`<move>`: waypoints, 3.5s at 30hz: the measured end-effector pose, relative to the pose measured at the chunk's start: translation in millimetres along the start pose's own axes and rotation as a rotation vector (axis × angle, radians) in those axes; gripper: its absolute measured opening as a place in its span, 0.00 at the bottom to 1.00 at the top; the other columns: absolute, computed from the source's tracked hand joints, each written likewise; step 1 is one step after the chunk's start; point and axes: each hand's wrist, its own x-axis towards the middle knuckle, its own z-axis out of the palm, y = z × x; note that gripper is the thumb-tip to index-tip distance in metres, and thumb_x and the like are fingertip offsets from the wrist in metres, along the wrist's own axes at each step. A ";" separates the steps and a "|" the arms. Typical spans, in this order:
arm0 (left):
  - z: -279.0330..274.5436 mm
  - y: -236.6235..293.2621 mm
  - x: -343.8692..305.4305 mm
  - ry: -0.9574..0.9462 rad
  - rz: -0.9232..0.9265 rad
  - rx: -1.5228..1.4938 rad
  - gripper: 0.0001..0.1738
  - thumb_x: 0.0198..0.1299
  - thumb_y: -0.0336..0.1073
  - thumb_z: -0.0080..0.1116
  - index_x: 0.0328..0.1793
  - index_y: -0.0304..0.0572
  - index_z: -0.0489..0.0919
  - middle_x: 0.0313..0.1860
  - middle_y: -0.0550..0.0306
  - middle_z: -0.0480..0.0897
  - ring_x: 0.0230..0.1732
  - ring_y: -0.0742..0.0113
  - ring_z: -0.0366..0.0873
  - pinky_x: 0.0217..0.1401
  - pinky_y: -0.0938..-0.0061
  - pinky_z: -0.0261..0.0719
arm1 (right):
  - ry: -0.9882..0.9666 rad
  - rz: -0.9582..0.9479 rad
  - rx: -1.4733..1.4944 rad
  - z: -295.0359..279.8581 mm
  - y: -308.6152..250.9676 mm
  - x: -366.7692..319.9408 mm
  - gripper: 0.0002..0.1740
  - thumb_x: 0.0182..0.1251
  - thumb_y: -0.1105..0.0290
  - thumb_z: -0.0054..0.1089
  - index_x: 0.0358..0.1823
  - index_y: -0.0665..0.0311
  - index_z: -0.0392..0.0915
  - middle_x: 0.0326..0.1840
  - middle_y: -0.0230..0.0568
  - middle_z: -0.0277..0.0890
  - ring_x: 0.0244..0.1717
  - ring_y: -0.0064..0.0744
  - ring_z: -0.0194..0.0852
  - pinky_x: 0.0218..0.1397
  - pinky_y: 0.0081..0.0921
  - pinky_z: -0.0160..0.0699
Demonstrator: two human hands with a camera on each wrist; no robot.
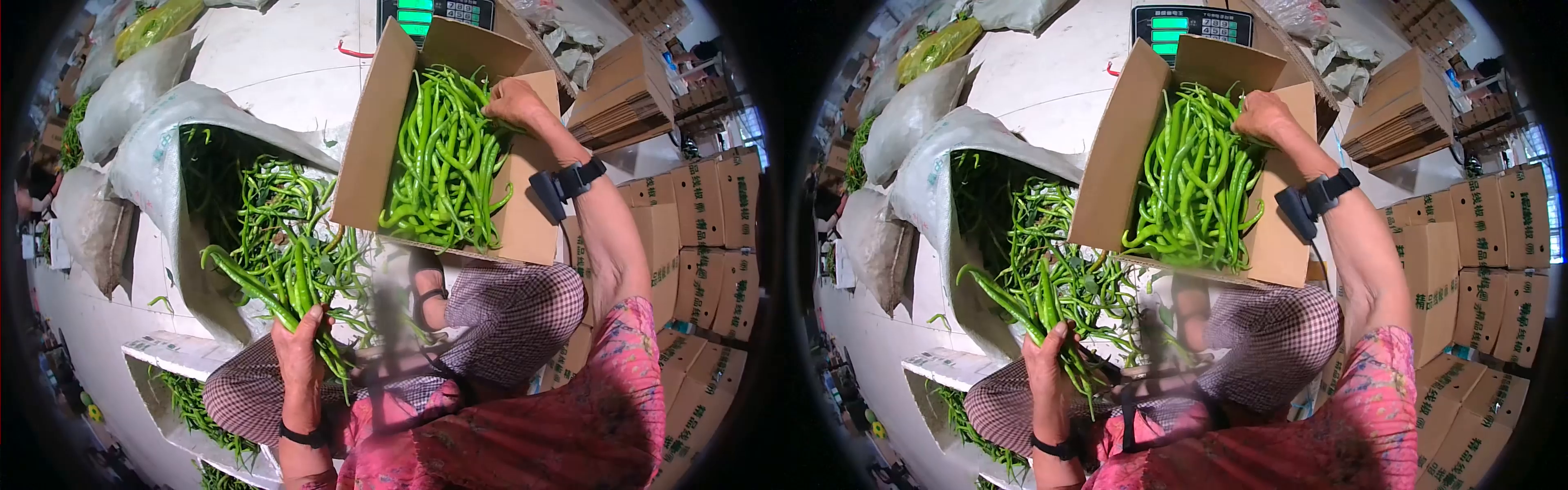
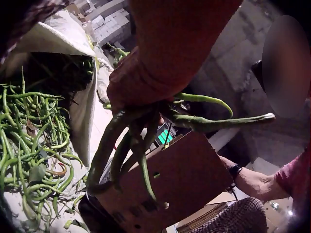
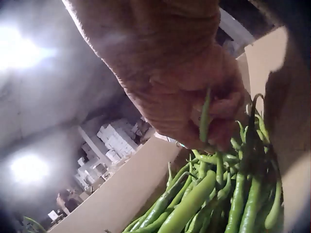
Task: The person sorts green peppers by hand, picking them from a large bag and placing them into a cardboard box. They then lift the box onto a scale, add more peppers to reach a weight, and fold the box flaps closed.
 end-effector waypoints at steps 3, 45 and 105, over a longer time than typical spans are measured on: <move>3.3 2.0 -2.8 0.008 0.052 -0.003 0.20 0.56 0.35 0.65 0.51 0.34 0.72 0.36 0.53 0.80 0.30 0.68 0.78 0.33 0.78 0.78 | 0.056 -0.028 -0.029 -14.9 -5.9 -17.1 0.23 0.46 0.60 0.65 0.40 0.70 0.80 0.46 0.62 0.79 0.47 0.58 0.79 0.51 0.40 0.77; -23.7 -8.9 -13.8 -0.318 0.022 -0.474 0.19 0.64 0.34 0.59 0.59 0.36 0.71 0.47 0.54 0.80 0.44 0.66 0.81 0.47 0.72 0.82 | -0.380 -0.441 0.999 123.5 -215.5 -294.6 0.31 0.53 0.67 0.73 0.56 0.70 0.69 0.46 0.51 0.77 0.34 0.32 0.82 0.36 0.27 0.82; -25.7 -9.0 1.3 -0.418 -0.089 -0.797 0.17 0.71 0.43 0.49 0.55 0.37 0.72 0.33 0.60 0.74 0.27 0.75 0.64 0.28 0.80 0.65 | -0.803 -0.176 1.661 135.6 -169.8 -248.5 0.13 0.65 0.68 0.57 0.43 0.72 0.73 0.34 0.40 0.74 0.32 0.27 0.75 0.33 0.20 0.76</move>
